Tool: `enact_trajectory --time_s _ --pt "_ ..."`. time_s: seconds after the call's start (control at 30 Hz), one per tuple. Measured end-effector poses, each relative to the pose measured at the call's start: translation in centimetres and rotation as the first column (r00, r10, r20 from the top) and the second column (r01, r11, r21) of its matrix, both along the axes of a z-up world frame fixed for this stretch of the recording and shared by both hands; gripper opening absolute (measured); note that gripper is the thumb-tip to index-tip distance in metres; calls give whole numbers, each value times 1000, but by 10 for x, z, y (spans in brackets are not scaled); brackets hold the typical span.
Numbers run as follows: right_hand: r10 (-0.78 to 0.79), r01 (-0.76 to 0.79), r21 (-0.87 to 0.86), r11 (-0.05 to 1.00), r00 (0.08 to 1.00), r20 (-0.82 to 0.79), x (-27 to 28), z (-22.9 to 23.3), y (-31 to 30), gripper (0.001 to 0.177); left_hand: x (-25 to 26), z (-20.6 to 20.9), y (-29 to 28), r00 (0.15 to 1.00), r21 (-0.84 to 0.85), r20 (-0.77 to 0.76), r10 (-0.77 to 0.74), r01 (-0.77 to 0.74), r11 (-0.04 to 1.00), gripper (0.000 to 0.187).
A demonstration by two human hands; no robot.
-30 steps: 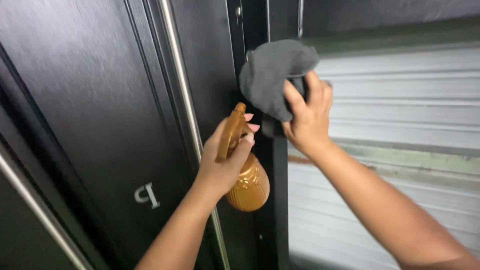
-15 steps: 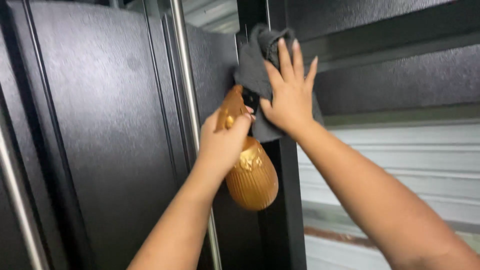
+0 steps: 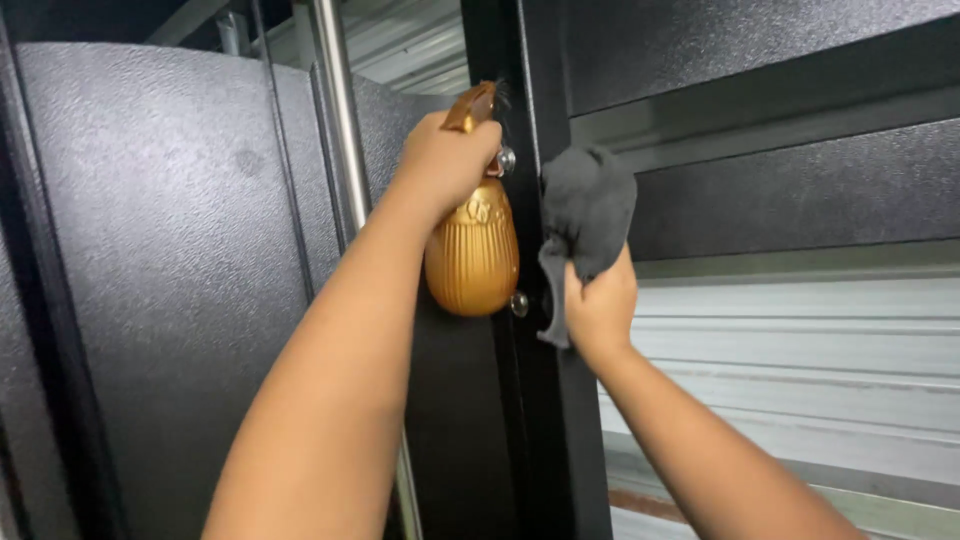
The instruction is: Cleaning a cable machine and the surrounding frame with a spray bottle and a cloth.
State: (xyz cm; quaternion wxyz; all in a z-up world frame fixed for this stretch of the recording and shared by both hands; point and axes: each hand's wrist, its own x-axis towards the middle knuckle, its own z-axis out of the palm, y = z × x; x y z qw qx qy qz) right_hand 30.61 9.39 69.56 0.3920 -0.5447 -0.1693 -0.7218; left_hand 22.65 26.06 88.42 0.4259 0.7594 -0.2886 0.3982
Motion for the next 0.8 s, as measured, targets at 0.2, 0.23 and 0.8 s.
enact_trajectory --time_s 0.2,0.23,0.8 --pt "-64 64 -33 997 998 -18 -18 2 4 68 25 14 -18 999 -16 -4 -49 49 999 32" --pt "-63 62 -29 998 998 -20 -20 4 0 68 24 10 -15 999 -11 -7 -48 48 999 32" --pt "-870 703 -668 244 463 170 -35 181 55 56 -19 -96 26 974 -378 -117 -195 137 915 64"
